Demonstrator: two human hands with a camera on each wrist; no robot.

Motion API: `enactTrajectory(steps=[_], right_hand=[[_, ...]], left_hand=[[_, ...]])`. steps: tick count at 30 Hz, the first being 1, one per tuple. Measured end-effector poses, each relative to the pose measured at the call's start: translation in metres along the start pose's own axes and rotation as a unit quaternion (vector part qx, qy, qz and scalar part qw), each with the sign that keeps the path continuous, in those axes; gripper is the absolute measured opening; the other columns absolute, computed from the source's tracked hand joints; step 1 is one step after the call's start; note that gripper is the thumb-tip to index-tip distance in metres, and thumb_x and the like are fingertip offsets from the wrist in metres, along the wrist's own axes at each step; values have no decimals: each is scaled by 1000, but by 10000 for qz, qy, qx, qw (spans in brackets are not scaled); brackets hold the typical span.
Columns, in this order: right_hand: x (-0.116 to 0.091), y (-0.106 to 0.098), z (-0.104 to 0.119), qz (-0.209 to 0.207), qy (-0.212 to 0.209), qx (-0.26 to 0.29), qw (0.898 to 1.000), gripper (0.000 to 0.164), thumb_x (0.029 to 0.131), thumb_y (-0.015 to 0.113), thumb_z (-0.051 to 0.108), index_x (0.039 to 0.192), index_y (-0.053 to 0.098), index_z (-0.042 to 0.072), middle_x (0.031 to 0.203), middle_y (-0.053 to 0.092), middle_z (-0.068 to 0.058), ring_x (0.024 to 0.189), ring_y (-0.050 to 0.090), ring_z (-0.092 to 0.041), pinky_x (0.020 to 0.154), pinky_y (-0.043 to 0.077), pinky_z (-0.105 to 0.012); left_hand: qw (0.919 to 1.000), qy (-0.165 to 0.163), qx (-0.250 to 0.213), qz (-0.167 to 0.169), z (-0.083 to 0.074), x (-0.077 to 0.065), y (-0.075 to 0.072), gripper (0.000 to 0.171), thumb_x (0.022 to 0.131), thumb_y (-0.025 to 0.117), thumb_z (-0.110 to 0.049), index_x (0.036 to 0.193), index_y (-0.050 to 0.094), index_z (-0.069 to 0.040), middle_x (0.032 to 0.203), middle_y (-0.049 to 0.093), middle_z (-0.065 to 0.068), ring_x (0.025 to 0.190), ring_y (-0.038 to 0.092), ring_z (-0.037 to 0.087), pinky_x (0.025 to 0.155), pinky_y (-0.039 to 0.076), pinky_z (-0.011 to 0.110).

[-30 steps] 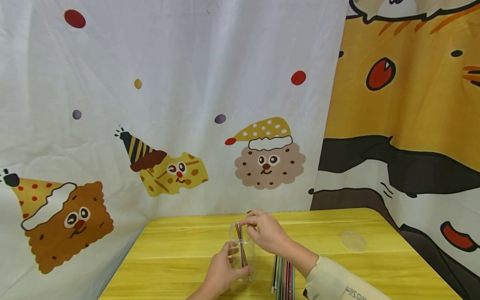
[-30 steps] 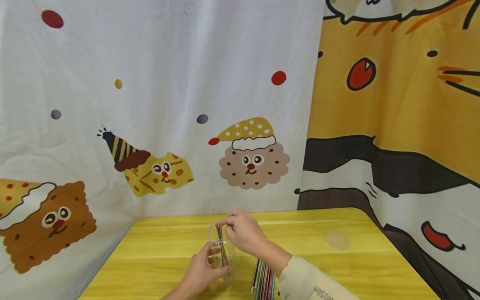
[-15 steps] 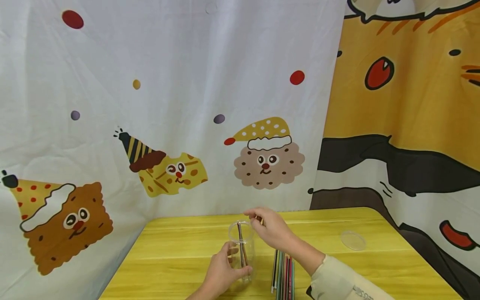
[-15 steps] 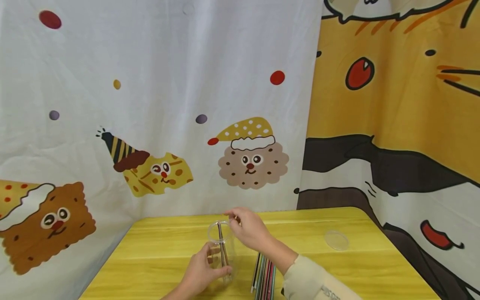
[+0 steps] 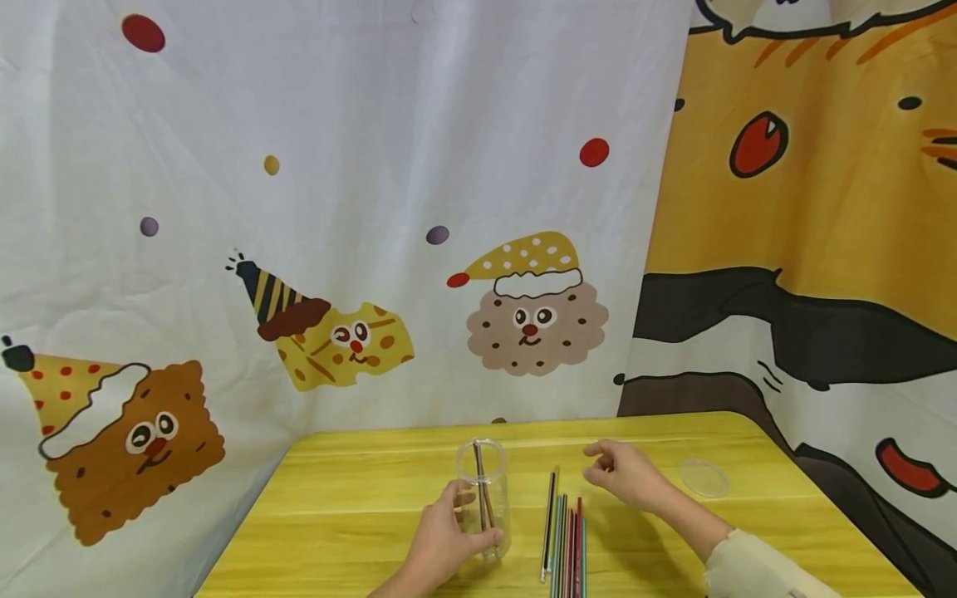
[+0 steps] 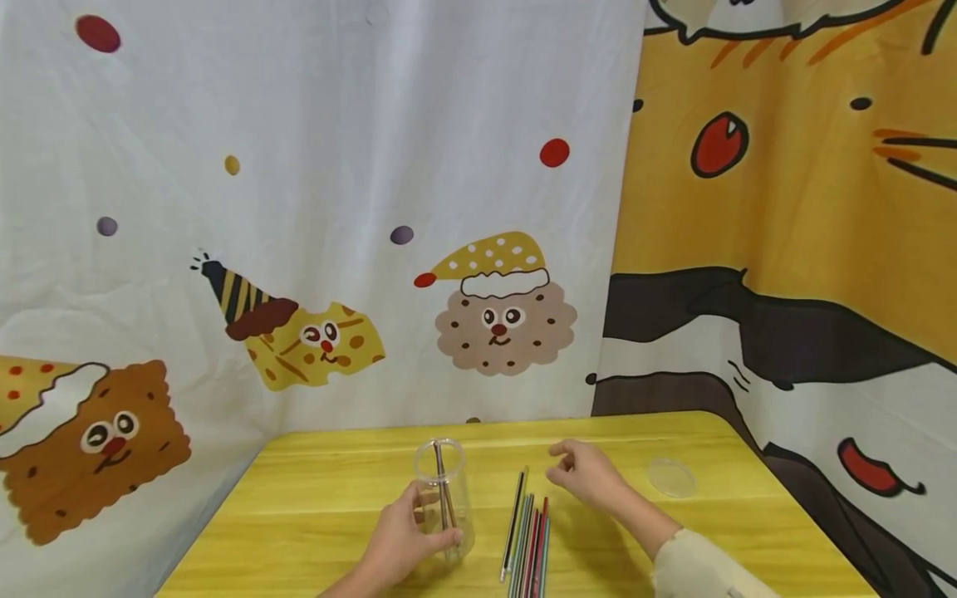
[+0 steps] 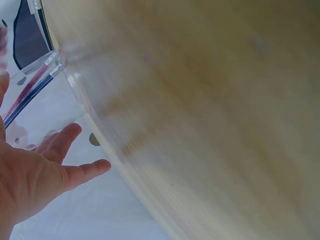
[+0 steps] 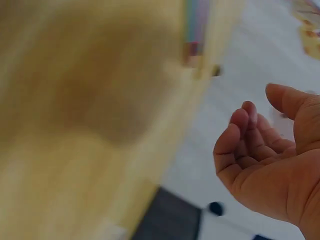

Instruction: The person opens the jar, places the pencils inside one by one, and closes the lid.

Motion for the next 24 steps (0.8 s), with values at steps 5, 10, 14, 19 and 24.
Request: enactTrajectory(steps=[5, 10, 14, 19, 24], right_hand=[[-10, 13, -36, 150, 864, -203, 9959, 59, 93, 86, 26, 139, 61, -3, 95, 66, -4, 79, 58, -17, 64, 48, -29], [-15, 28, -48, 324, 1088, -693, 9911, 78, 84, 92, 43, 142, 60, 2, 99, 67, -1, 84, 59, -16, 71, 52, -36], [-17, 35, -47, 257, 1069, -1266, 9859, 89, 77, 93, 56, 144, 61, 7, 102, 69, 3, 86, 61, -14, 73, 55, -40], [-18, 37, -44, 140, 1065, -1357, 9849, 77, 84, 91, 43, 144, 60, 7, 102, 69, 3, 84, 60, -14, 69, 53, -38], [-18, 37, -44, -101, 1021, -1175, 9878, 49, 97, 78, 17, 140, 62, 3, 96, 70, -1, 75, 56, -16, 63, 47, -33]], left_hand=[[10000, -56, 17, 0, 2, 0, 0, 80, 80, 97, -31, 142, 55, -3, 140, 66, 30, 118, 70, 52, 95, 62, 62], [10000, -38, 58, -10, 2, 0, 1, 82, 80, 97, -32, 144, 54, -2, 140, 66, 30, 117, 70, 52, 95, 62, 62], [10000, -42, 26, -4, 1, 1, 1, 83, 81, 97, -33, 145, 54, -2, 140, 66, 29, 118, 70, 52, 95, 62, 63], [10000, -50, 38, -1, 0, 1, 0, 82, 81, 97, -32, 144, 54, -2, 140, 66, 30, 118, 70, 53, 95, 62, 63], [10000, -39, 64, -9, 0, 0, 1, 82, 81, 97, -32, 144, 54, -2, 139, 66, 30, 117, 70, 52, 95, 62, 63]])
Point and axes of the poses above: each hand's wrist, its own x-axis towards the middle knuckle, its own y-axis out of the palm, z = x × y, the point moved 2 cm from there along x, towards the middle knuckle
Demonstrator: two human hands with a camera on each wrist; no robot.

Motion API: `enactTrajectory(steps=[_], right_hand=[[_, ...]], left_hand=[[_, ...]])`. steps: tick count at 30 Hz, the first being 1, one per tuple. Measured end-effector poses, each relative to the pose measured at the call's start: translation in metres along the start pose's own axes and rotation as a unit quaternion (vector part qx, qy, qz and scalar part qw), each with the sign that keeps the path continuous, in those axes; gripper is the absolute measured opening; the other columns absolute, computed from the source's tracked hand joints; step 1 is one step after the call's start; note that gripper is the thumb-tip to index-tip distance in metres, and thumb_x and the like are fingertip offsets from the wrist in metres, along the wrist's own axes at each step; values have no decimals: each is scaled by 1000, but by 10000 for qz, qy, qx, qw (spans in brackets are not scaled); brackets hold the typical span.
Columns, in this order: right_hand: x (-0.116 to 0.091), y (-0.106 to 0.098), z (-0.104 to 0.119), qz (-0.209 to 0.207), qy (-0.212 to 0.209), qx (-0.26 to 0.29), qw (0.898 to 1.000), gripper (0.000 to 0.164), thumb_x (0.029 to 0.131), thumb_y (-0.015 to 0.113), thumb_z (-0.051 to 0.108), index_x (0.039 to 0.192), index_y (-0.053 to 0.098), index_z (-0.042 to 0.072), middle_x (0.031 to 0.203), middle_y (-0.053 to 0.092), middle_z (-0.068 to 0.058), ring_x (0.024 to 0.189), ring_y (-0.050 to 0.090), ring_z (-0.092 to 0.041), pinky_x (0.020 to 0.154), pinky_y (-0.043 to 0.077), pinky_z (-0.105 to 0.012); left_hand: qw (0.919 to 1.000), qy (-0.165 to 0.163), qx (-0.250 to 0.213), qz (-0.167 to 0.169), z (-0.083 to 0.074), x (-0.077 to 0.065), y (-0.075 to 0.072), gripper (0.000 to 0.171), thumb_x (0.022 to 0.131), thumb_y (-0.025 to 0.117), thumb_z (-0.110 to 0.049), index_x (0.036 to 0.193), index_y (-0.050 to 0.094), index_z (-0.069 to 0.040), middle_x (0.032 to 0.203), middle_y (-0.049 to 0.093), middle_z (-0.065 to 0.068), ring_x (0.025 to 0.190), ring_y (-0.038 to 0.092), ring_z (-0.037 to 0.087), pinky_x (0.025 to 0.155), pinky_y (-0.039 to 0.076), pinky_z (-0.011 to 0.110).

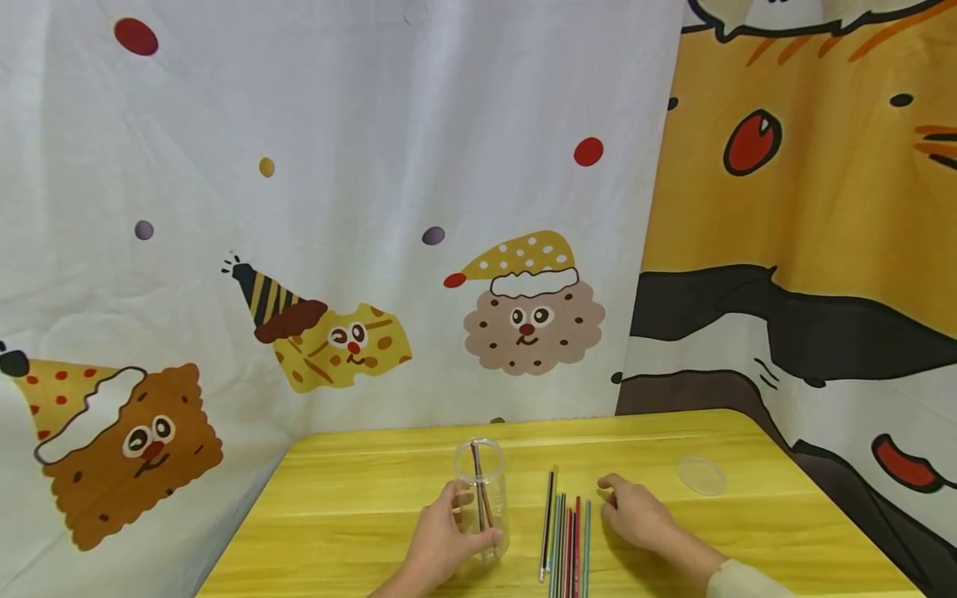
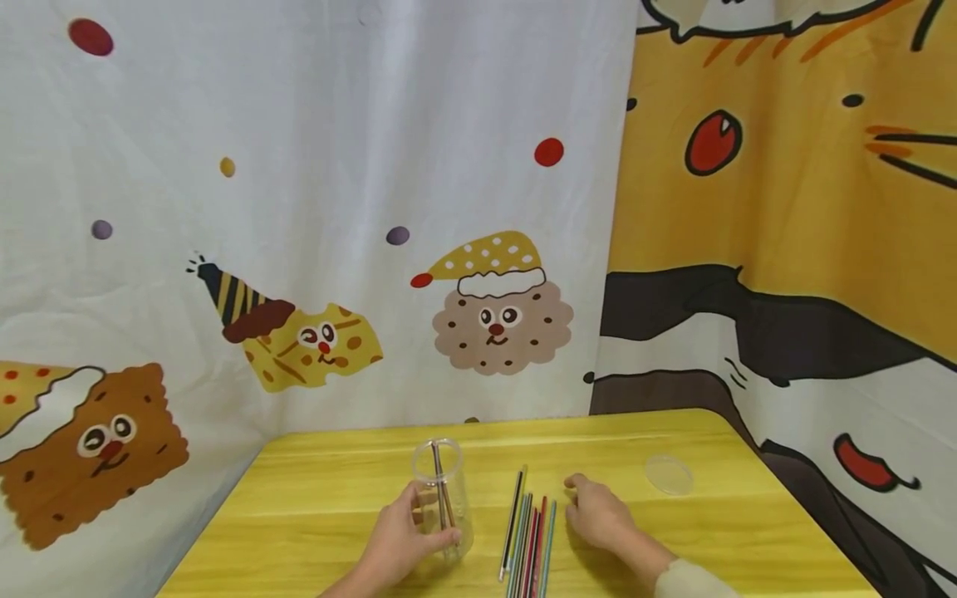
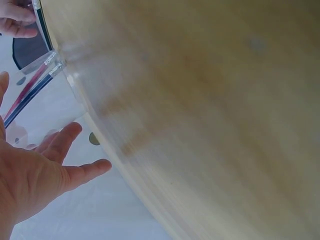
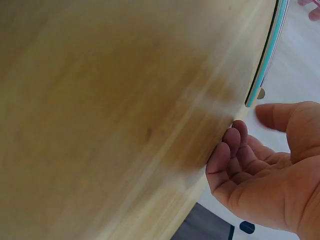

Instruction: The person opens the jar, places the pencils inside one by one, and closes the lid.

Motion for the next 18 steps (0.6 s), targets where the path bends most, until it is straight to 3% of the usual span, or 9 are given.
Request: enactTrajectory(steps=[2, 4, 6, 12, 18], right_hand=[[0, 0, 0, -37, 56, 0, 10000, 52, 97, 79, 27, 140, 62, 2, 96, 70, -1, 75, 57, -15, 63, 47, -32], [1, 1, -1, 11, 130, -41, 9999, 67, 92, 84, 42, 141, 61, 2, 97, 70, 0, 77, 58, -14, 64, 49, -33], [1, 2, -1, 83, 169, -37, 9998, 76, 88, 87, 47, 143, 60, 2, 96, 69, 1, 77, 58, -15, 63, 49, -33], [2, 2, 0, 7, 35, 18, 10000, 56, 95, 81, 20, 141, 59, -3, 88, 68, 0, 66, 55, -15, 57, 43, -28], [1, -4, 1, -25, 143, -284, 9995, 64, 90, 85, 18, 142, 57, -4, 74, 64, -4, 61, 52, -15, 54, 41, -28]], left_hand=[[10000, 10, 6, -6, 0, 0, 0, 83, 81, 97, -32, 145, 54, -1, 139, 66, 30, 117, 70, 52, 95, 62, 63], [10000, 13, 1, -4, 1, 0, 0, 83, 81, 97, -32, 145, 53, -1, 139, 66, 30, 117, 70, 52, 95, 62, 63], [10000, 9, -13, -5, 0, 0, 0, 84, 81, 97, -32, 145, 53, -1, 139, 66, 30, 118, 70, 52, 95, 62, 63], [10000, 12, -34, -12, 0, -1, 0, 82, 80, 97, -32, 143, 55, -2, 139, 67, 30, 117, 70, 52, 96, 62, 63], [10000, 2, 19, -31, 0, 0, 0, 80, 80, 97, -32, 143, 55, -4, 139, 67, 29, 117, 70, 51, 95, 62, 63]])
Point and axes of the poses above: each hand's wrist, its own x-axis towards the middle knuckle, its own y-axis out of the palm, z = x × y, the point moved 2 cm from there along x, towards the middle knuckle
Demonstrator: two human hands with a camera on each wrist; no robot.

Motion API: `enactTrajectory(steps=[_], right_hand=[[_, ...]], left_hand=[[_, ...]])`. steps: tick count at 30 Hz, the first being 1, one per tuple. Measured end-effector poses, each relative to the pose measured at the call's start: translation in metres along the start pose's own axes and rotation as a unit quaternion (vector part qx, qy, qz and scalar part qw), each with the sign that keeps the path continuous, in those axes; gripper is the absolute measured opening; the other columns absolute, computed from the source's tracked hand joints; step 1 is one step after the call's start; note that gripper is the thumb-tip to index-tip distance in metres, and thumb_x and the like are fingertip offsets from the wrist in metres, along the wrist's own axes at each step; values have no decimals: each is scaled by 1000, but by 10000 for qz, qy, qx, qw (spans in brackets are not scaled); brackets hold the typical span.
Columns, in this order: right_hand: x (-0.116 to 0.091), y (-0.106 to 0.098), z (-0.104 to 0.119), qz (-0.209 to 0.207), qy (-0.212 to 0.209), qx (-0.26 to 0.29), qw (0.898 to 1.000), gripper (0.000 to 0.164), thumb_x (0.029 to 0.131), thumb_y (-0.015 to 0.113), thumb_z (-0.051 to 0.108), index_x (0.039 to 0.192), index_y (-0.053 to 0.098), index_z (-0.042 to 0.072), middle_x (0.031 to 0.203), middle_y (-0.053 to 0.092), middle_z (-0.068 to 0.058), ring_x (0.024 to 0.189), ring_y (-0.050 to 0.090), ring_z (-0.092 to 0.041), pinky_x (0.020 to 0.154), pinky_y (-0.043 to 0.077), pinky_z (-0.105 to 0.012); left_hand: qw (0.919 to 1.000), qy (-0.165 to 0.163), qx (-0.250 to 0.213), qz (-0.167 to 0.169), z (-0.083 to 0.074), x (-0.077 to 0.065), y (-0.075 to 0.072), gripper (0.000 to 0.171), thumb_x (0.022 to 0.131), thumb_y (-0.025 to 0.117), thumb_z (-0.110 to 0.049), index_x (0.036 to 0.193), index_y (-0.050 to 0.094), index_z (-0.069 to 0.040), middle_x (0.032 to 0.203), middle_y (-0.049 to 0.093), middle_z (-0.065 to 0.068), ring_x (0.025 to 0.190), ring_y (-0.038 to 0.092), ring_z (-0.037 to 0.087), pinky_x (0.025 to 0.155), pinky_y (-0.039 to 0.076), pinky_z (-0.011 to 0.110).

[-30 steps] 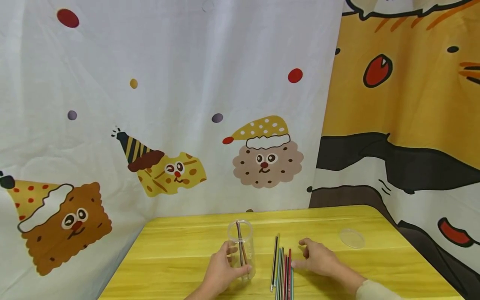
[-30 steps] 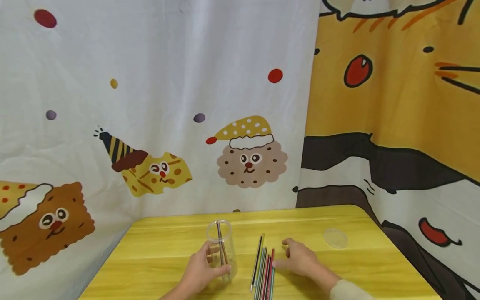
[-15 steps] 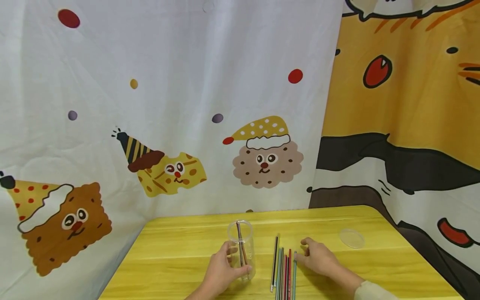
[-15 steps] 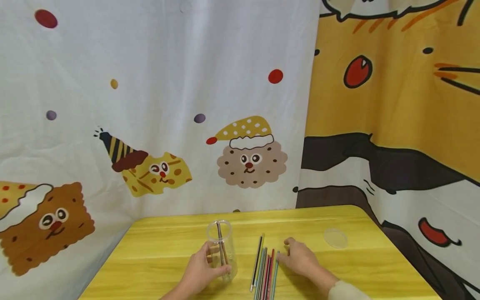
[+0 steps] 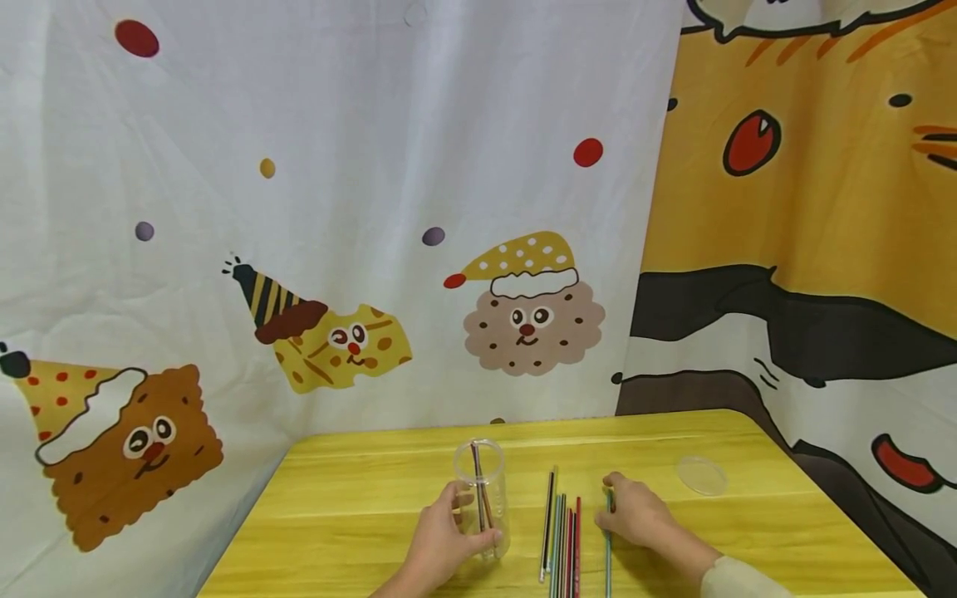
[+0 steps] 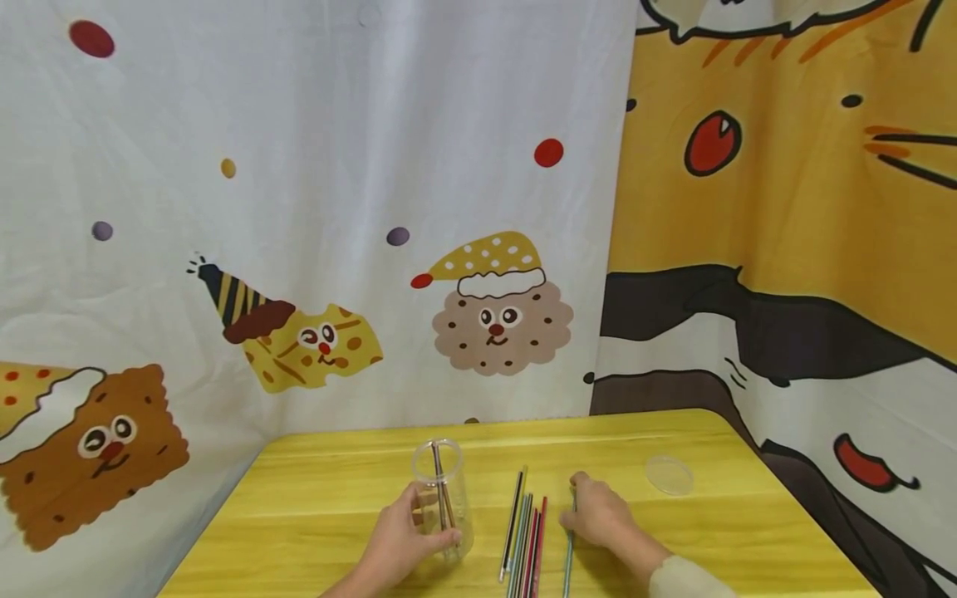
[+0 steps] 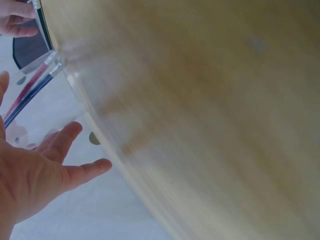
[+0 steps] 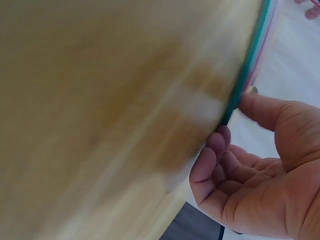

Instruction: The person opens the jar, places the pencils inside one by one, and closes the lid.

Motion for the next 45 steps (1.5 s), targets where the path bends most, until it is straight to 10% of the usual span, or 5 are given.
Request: enactTrajectory(steps=[15, 21, 29, 36, 45], right_hand=[[12, -54, 13, -991, -1198, 1017, 9826, 60, 99, 71, -1, 156, 50, 6, 114, 78, -16, 96, 76, -27, 71, 61, -32], [10, -93, 43, -2144, -1700, 2298, 9340, 55, 100, 76, 6, 151, 56, 10, 108, 81, -14, 93, 78, -14, 77, 64, -22], [4, -125, 118, -1714, -1417, 4624, 8583, 60, 100, 78, 18, 153, 51, 19, 100, 80, 12, 87, 78, -5, 85, 65, -21], [7, -102, 174, -1595, -2108, 3950, 8798, 54, 99, 78, 9, 147, 58, 22, 119, 69, -13, 95, 78, -10, 84, 64, -24], [7, -54, 199, -1286, -2777, 2854, 9082, 30, 100, 78, 16, 128, 74, 22, 106, 83, -4, 91, 73, -20, 76, 60, -25]], left_hand=[[9999, 1, -84, 81, 1, -1, -1, 80, 81, 97, -33, 142, 55, -2, 139, 67, 29, 117, 70, 51, 95, 62, 63], [9999, -49, -110, 87, 3, 1, 0, 80, 80, 97, -34, 142, 55, -4, 139, 67, 28, 117, 70, 50, 95, 62, 62], [9999, 43, -83, 74, 1, 0, -1, 81, 80, 97, -32, 143, 54, -2, 140, 66, 30, 118, 69, 52, 96, 62, 63], [9999, 120, -50, 83, 1, -1, -1, 78, 81, 97, -30, 141, 55, -4, 139, 67, 30, 118, 70, 52, 96, 62, 62], [9998, 90, -94, 152, 1, -1, -3, 76, 83, 95, -33, 141, 55, -4, 139, 67, 29, 121, 69, 50, 95, 62, 63]])
Point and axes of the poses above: each hand's wrist, its own x-axis towards the middle knuckle, its own y-axis out of the palm, z = x × y, the point moved 2 cm from there along x, towards the middle knuckle
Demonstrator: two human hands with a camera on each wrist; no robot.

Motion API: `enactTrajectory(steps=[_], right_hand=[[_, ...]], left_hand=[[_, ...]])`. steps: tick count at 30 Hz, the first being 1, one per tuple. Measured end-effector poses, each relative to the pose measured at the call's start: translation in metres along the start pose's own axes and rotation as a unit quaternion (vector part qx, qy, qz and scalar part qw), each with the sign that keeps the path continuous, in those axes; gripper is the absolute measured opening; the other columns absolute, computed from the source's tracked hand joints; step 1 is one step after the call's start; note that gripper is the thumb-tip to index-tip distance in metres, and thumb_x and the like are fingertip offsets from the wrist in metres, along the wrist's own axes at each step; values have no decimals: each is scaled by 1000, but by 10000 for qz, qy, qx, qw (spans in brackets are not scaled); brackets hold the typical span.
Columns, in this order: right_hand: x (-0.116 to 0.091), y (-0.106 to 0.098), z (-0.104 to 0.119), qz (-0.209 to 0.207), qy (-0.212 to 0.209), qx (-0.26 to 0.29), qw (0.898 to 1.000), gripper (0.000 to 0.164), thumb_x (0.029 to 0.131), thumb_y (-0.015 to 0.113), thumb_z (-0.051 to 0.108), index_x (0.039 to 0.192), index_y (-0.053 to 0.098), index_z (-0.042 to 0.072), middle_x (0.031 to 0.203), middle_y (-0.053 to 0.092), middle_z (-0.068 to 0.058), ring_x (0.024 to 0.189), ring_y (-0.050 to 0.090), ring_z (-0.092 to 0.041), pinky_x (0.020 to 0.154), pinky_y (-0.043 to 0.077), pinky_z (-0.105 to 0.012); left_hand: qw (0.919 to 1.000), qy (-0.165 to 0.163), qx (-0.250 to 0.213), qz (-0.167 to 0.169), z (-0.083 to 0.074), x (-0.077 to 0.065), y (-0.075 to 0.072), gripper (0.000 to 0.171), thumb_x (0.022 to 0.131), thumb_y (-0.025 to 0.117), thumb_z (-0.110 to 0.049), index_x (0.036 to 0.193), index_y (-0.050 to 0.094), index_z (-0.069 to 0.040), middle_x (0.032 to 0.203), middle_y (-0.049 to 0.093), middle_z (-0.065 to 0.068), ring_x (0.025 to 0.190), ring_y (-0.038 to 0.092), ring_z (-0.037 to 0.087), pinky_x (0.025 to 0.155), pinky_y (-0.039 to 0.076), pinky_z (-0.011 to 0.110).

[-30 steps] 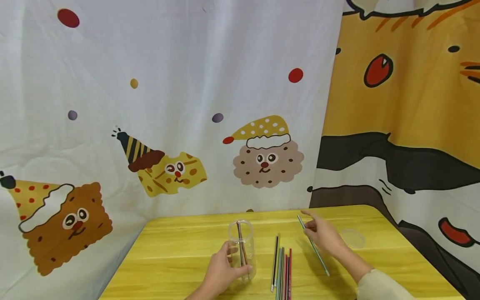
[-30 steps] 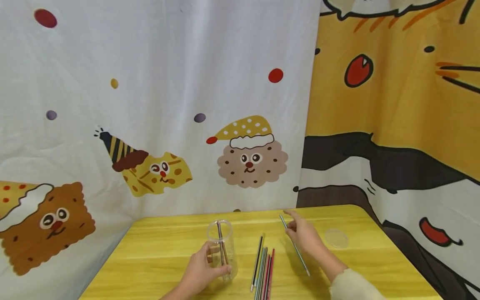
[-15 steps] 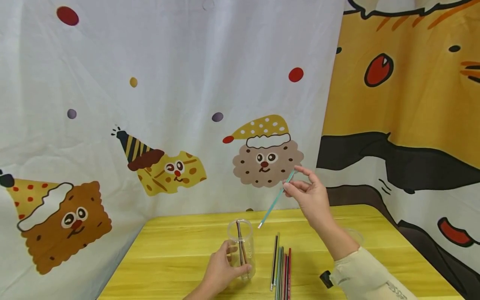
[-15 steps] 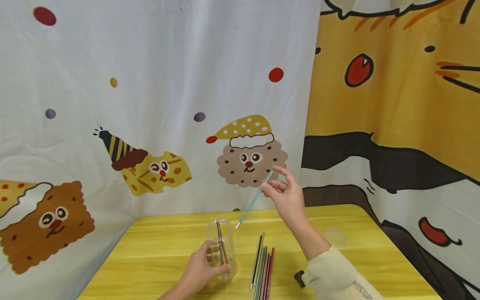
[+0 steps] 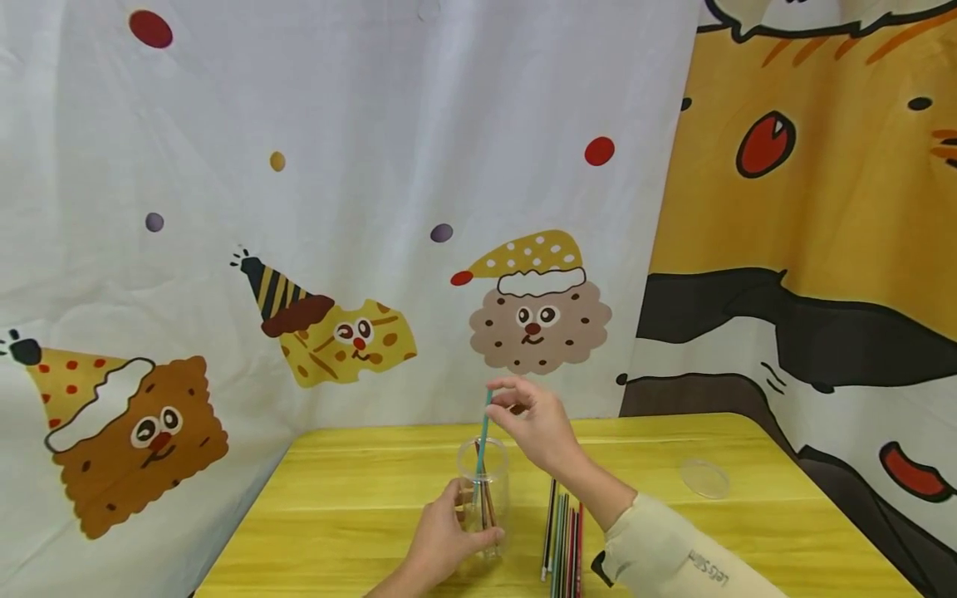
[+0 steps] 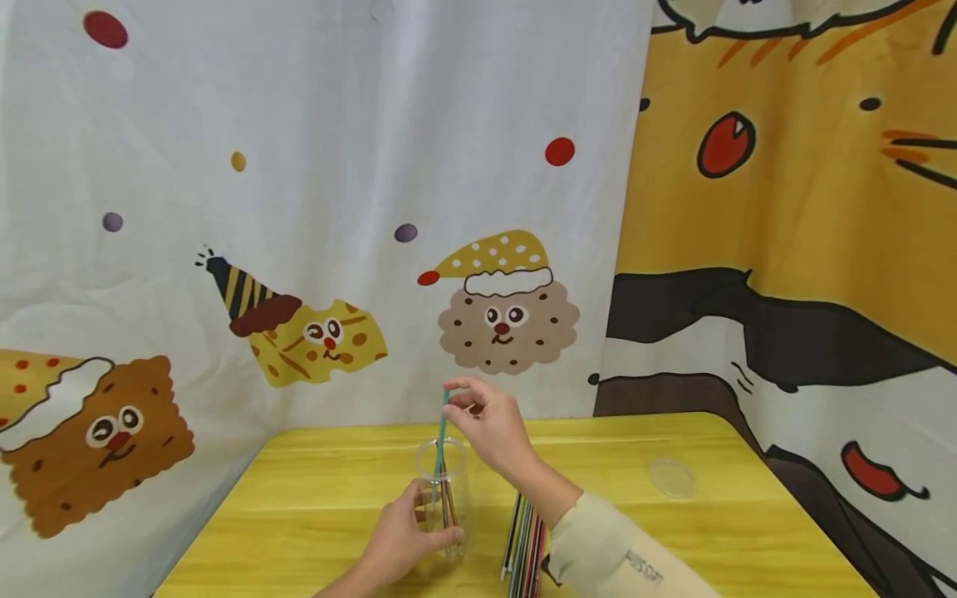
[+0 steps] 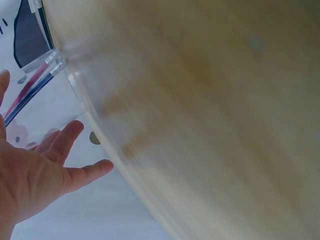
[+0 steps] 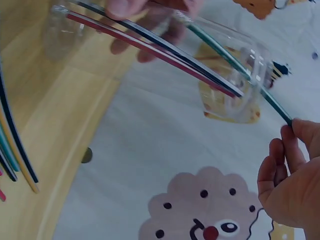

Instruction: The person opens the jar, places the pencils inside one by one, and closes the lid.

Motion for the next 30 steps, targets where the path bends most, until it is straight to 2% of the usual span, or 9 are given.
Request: enactTrajectory(steps=[6, 9, 12, 15, 19, 21, 24, 27, 30], right_hand=[[-10, 15, -6, 783, -148, -602, 9950, 20, 101, 76, 17, 119, 77, 25, 109, 81, 0, 103, 74, -21, 75, 59, -26], [-13, 19, -9, 1222, -231, -888, 9883, 16, 103, 73, 17, 117, 79, 24, 111, 79, 1, 103, 73, -20, 75, 58, -26], [-16, 22, -10, 1533, -459, -1202, 9798, 15, 105, 70, 14, 113, 81, 20, 105, 80, 5, 105, 68, -18, 81, 59, -30], [-18, 24, -9, 1671, -764, -1572, 9703, 19, 106, 67, 12, 111, 83, 20, 99, 80, 10, 107, 64, -16, 93, 57, -39], [-19, 25, -8, 1761, -869, -1958, 9608, 24, 106, 63, 11, 116, 83, 20, 97, 78, 13, 112, 61, -17, 105, 50, -53], [-20, 26, -9, 1827, -839, -2111, 9566, 25, 107, 63, 12, 120, 83, 19, 97, 79, 14, 116, 61, -19, 108, 47, -57], [-20, 27, -9, 1913, -807, -2231, 9524, 27, 108, 62, 13, 128, 79, 16, 94, 79, 12, 119, 60, -21, 107, 48, -56], [-20, 26, -9, 1921, -606, -2034, 9582, 32, 109, 58, 12, 136, 75, 15, 94, 78, 11, 118, 60, -21, 97, 52, -43], [-18, 19, -11, 1662, -278, -1582, 9729, 35, 110, 55, 13, 141, 71, 17, 97, 78, 9, 115, 62, -20, 85, 53, -35]], left_hand=[[10000, 84, 16, 43, 0, 0, 0, 77, 84, 95, -35, 141, 54, -3, 140, 66, 30, 121, 68, 51, 96, 61, 64], [9999, 117, 19, 48, 0, -1, 0, 78, 84, 94, -35, 141, 53, -2, 140, 65, 31, 121, 68, 52, 96, 61, 64], [9999, 130, 25, 80, 0, -1, 0, 78, 85, 93, -35, 142, 52, -2, 141, 64, 32, 121, 68, 52, 96, 62, 63], [9999, 108, 2, 97, 1, 0, 0, 79, 85, 93, -36, 144, 52, -2, 141, 64, 31, 122, 69, 50, 96, 62, 61], [10000, 71, 27, 63, 3, 1, 0, 81, 85, 93, -37, 145, 52, -2, 141, 66, 28, 124, 68, 48, 96, 62, 59], [9999, 95, 47, 45, 4, 2, 0, 82, 84, 94, -37, 145, 52, -2, 141, 66, 27, 125, 68, 47, 97, 62, 59], [9999, 144, 48, 44, 4, 2, 1, 81, 85, 94, -36, 145, 52, -1, 141, 67, 26, 126, 67, 47, 97, 62, 60], [9999, 128, 40, 59, 4, 2, 1, 81, 85, 93, -36, 145, 52, -1, 140, 67, 26, 126, 67, 46, 97, 62, 60], [10000, 55, 52, 53, 3, 3, 1, 81, 84, 94, -36, 145, 52, -1, 140, 67, 27, 124, 68, 47, 96, 62, 60]])
Point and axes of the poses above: each hand's wrist, its own x-axis towards the middle knuckle, its own y-axis out of the palm, z = x × y, the point moved 2 cm from there along x, towards the middle knuckle
